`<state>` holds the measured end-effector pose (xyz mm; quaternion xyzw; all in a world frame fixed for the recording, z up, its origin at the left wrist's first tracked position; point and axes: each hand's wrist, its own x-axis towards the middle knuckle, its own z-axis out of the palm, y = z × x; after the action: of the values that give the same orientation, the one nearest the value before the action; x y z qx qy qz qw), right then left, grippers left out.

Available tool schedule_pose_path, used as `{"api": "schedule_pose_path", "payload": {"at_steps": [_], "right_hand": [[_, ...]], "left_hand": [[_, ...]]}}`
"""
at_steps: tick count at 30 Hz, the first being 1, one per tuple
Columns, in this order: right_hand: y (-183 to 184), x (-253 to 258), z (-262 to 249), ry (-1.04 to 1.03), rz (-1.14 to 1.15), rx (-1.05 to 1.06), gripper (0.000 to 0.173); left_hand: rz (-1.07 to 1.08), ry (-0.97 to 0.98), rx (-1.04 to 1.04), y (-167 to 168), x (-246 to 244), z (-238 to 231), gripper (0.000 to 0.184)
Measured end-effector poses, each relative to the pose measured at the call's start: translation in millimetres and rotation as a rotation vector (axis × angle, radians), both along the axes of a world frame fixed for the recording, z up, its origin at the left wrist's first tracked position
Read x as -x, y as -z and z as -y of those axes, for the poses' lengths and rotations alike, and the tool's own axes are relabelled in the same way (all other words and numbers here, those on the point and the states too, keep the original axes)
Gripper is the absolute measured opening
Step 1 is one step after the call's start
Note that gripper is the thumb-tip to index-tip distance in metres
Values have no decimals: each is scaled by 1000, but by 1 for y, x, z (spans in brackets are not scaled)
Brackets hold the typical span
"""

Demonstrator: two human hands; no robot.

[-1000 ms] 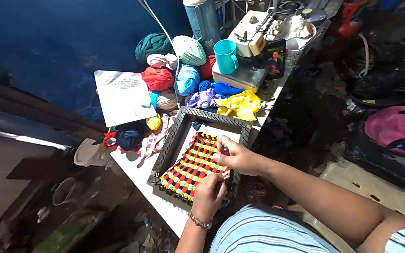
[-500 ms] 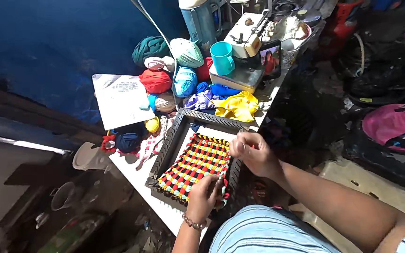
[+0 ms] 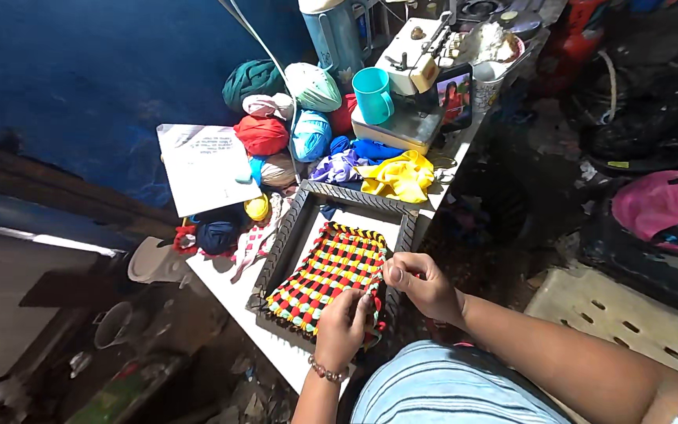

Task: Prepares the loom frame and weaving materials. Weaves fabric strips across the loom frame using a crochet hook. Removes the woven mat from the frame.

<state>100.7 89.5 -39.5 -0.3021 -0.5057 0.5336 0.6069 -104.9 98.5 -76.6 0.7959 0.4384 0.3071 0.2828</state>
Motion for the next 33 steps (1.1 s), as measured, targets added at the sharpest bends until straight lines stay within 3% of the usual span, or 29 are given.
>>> {"api": "schedule_pose_path", "payload": {"at_steps": [8, 14, 16, 20, 23, 30, 33], "right_hand": [[-2, 2, 3, -28, 43, -51, 39], [-2, -4, 0, -119, -122, 26, 41], [-6, -5, -2, -102, -214, 154, 38], [-24, -5, -15, 184, -537, 642, 49], [-28, -8, -22, 290, -672, 788, 54], [-27, 1, -16, 316, -730, 724, 53], [-24, 3, -10, 257, -672, 605, 50]], "left_hand": [[1, 15, -2, 0, -1, 0, 24], [-19, 10, 18, 2, 2, 0, 24], [-21, 14, 16, 1, 1, 0, 24], [38, 21, 10, -1, 2, 1, 21], [6, 36, -42, -4, -1, 7, 17], [-188, -52, -146, -12, -20, 21, 16], [-244, -92, -225, -10, -24, 22, 10]]}}
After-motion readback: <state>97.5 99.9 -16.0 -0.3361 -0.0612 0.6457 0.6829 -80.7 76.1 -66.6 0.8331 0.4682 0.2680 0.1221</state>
